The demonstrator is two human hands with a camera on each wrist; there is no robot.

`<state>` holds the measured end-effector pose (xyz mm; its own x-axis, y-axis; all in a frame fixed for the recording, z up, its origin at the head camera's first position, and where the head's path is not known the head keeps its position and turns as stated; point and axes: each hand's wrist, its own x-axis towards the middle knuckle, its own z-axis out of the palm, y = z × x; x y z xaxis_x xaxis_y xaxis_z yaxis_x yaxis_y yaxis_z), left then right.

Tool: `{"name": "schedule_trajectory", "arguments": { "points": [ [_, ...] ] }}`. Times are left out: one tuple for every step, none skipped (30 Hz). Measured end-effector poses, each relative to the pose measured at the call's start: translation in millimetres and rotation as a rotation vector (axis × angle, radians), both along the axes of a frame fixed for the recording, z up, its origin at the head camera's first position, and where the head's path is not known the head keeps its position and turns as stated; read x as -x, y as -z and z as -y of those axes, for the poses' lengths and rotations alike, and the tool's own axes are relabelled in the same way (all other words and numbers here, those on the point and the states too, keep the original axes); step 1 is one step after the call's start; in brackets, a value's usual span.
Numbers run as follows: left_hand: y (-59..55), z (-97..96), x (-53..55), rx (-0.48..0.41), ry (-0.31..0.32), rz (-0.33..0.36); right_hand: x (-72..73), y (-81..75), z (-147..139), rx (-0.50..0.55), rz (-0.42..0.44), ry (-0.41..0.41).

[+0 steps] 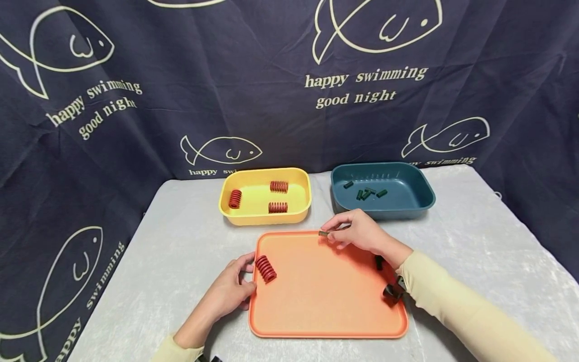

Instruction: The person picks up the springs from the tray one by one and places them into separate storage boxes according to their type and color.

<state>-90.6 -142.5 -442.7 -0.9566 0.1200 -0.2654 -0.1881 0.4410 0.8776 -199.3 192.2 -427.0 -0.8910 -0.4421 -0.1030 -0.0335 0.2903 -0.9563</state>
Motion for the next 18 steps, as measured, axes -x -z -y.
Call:
{"name": "schedule_trajectory", "arguments": {
  "points": [
    [-0.3, -0.1, -0.1, 0.000, 0.000, -0.002, 0.8, -2.0, -1.7, 0.009, 0.001, 0.001],
    [-0.3, -0.1, -0.2, 0.001, -0.001, -0.004, 1.8, -4.1, -3.6, 0.019, 0.004, 0.004],
    [-0.6, -0.2, -0.2, 0.000, -0.002, -0.005, 2.8, -6.8, -5.4, 0.027, 0.009, 0.009],
    [-0.5, -0.3, -0.2, -0.001, -0.003, -0.006, 4.0, -9.9, -7.5, 0.035, 0.012, 0.014],
    [-0.5, -0.3, -0.2, -0.002, -0.003, -0.007, 5.4, -13.0, -10.1, 0.045, 0.018, 0.020],
    [-0.5, -0.3, -0.1, -0.002, -0.005, -0.007, 6.6, -16.6, -12.8, 0.051, 0.022, 0.027],
    [-0.6, -0.3, -0.1, -0.002, -0.004, -0.008, 8.3, -20.1, -15.7, 0.053, 0.025, 0.038],
    [-0.6, -0.3, 0.0, -0.002, -0.005, -0.008, 10.1, -23.8, -18.7, 0.056, 0.026, 0.050],
    [-0.7, -0.3, 0.0, -0.002, -0.004, -0.009, 12.1, -27.4, -21.9, 0.056, 0.025, 0.062],
    [-0.7, -0.3, 0.1, -0.002, -0.003, -0.009, 14.4, -30.9, -25.4, 0.054, 0.020, 0.072],
    [-1.0, -0.3, 0.0, -0.002, -0.003, -0.007, 17.1, -34.2, -29.1, 0.052, 0.014, 0.081],
    [-1.1, -0.2, 0.0, -0.001, -0.003, -0.006, 20.3, -37.2, -32.9, 0.045, 0.003, 0.089],
    [-1.2, -0.2, 0.0, -0.002, -0.002, -0.004, 23.9, -39.8, -36.9, 0.042, -0.004, 0.100],
    [-1.3, -0.1, -0.1, -0.004, -0.002, -0.002, 27.5, -42.5, -41.2, 0.039, -0.009, 0.111],
    [-1.4, 0.0, -0.1, -0.005, -0.002, 0.000, 31.4, -44.8, -45.8, 0.033, -0.014, 0.121],
    [-1.5, 0.1, -0.2, -0.007, -0.002, 0.002, 35.5, -46.9, -50.6, 0.030, -0.014, 0.133],
    [-1.6, 0.2, -0.3, -0.009, -0.003, 0.004, 39.7, -48.8, -55.3, 0.032, -0.007, 0.146],
    [-1.6, 0.3, -0.3, -0.011, -0.001, 0.005, 43.7, -50.6, -60.1, 0.036, -0.001, 0.155]
  ]
}}
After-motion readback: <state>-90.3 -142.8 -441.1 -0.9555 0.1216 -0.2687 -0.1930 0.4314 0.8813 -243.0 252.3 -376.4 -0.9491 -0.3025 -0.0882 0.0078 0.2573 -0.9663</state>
